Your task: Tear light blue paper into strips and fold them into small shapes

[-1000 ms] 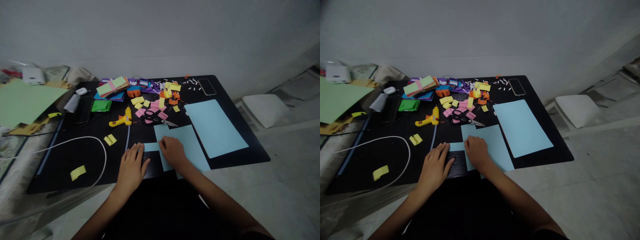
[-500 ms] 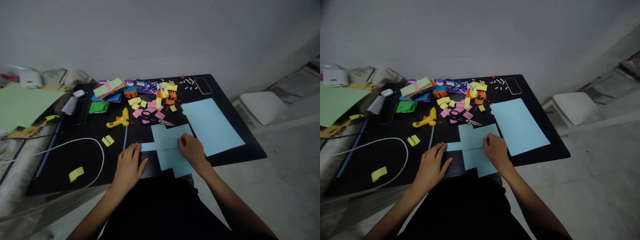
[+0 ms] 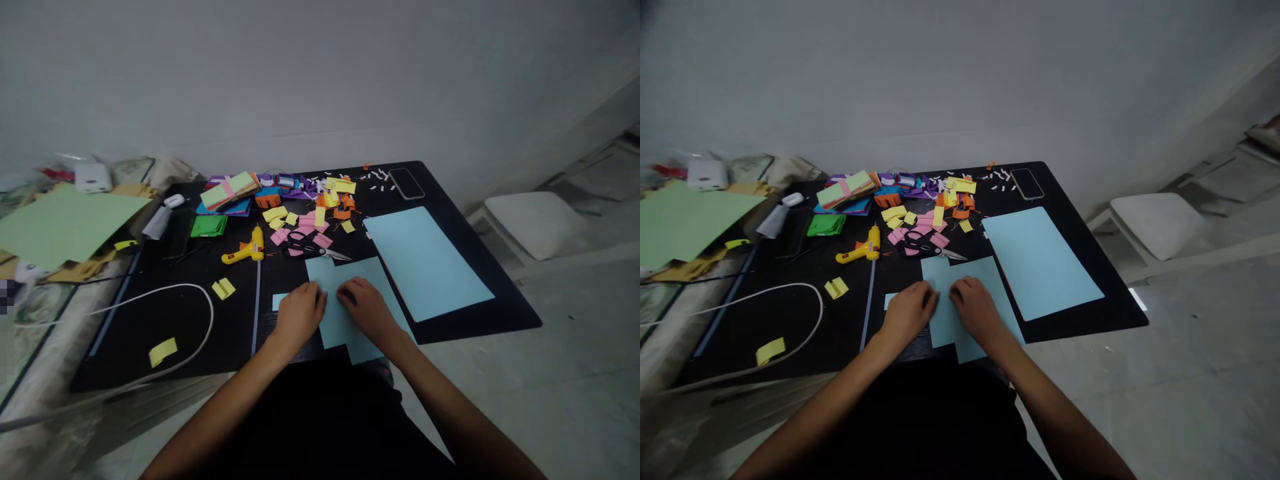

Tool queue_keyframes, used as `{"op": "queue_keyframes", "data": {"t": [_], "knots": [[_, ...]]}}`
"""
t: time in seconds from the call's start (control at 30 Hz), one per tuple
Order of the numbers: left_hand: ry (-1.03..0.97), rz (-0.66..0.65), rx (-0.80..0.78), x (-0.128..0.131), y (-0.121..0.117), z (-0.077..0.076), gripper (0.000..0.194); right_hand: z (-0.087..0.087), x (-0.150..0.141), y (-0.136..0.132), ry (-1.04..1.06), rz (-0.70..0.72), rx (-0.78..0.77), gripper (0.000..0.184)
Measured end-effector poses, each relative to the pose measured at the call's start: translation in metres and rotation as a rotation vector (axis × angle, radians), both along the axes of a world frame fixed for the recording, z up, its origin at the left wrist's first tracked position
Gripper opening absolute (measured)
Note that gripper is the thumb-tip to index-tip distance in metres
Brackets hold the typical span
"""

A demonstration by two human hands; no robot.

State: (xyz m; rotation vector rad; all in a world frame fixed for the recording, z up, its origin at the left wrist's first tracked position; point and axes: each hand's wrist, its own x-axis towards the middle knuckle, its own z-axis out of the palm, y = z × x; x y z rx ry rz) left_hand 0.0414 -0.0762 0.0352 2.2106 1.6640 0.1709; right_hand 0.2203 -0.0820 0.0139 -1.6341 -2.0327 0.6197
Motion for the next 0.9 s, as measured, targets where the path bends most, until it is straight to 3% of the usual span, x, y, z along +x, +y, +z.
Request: {"op": "queue_keyframes", "data": {"t": [0.23, 0.53, 0.73, 0.9], "knots": [[0.004, 0.125, -0.072, -0.03, 0.008, 0.004, 0.016, 0.003, 0.004, 0.004, 0.045, 0.009, -0.059, 0.01], [0.002, 0.253, -0.007, -0.085, 0.01, 0.002, 0.017, 0.007, 0.004, 0.005, 0.071, 0.004, -0.092, 0.011], [-0.123, 0.178, 0.167, -0.105, 0.001, -0.012, 0.012, 0.003, 0.007, 0.001, 0.068, 0.042, -0.013, 0.016], [-0.221, -0.078, 0.257, -0.097, -0.009, -0.019, 0.03, -0.003, 0.012, 0.0, 0.042, 0.126, 0.072, 0.03]]}}
